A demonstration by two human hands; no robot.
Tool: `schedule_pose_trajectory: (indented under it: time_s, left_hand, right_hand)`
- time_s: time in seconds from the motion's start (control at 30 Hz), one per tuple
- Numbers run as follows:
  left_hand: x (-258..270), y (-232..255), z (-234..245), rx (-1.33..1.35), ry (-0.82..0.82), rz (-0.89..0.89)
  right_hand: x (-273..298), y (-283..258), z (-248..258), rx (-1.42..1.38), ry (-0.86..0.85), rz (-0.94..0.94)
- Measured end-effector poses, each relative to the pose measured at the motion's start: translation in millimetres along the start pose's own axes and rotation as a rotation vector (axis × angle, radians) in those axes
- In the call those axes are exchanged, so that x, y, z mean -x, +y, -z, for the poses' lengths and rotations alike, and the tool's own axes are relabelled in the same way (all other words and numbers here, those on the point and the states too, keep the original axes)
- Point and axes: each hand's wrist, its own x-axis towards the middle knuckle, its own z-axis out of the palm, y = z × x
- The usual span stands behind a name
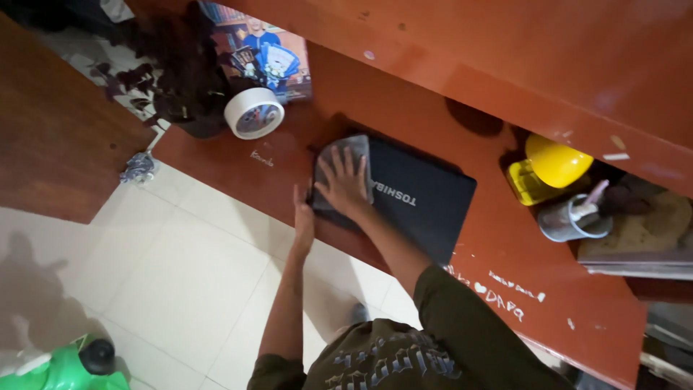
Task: Dusting and organizing a desk, including a laptop, books, and trophies using a cloth and scissors.
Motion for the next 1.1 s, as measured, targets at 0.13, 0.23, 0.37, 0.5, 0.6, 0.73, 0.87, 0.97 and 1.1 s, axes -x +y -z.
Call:
schedule_pose_trajectory:
  time_s: [0.13, 0.23, 0.37, 0.5, 0.6, 0.73, 0.87, 0.97, 1.1]
  left_hand:
    - [0, 9, 9, 0.179, -0.054, 0.006]
    - [-2, 9, 9, 0.181, -0.062, 0.124]
    - [-6, 7, 3, 0.129, -0.099, 0.048]
    - [-10, 2, 4, -0.202, -0.093, -0.043]
    - [-10, -2, 4, -0.241, -0.105, -0.125]
    - [-7, 18, 4, -0.176, -0.138, -0.043]
    - [-8, 15, 6, -0.238, -0.148, -0.022]
    - [-16, 6, 7, -0.249, -0.15, -0.045]
    - [-17, -7, 6, -0.275, -0.149, -0.089]
  right_hand:
    - [35, -7, -6, -0.019, 0.005, 0.065]
    - [59, -3, -3, 0.011, 0.04, 0.145]
    - [94, 8, 7, 0.004, -0.006, 0.126]
    - [130, 31, 18, 0.046, 0.021, 0.087]
    - [152, 51, 32, 0.022, -0.081, -0.035]
    - [178, 83, 33, 0.036, -0.067, -0.155]
    - [199, 108, 29, 0.056, -0.028, -0.337]
    - [208, 123, 23, 0.064, 0.045, -0.461]
    - [231, 128, 11, -0.321, 0.338, -0.551]
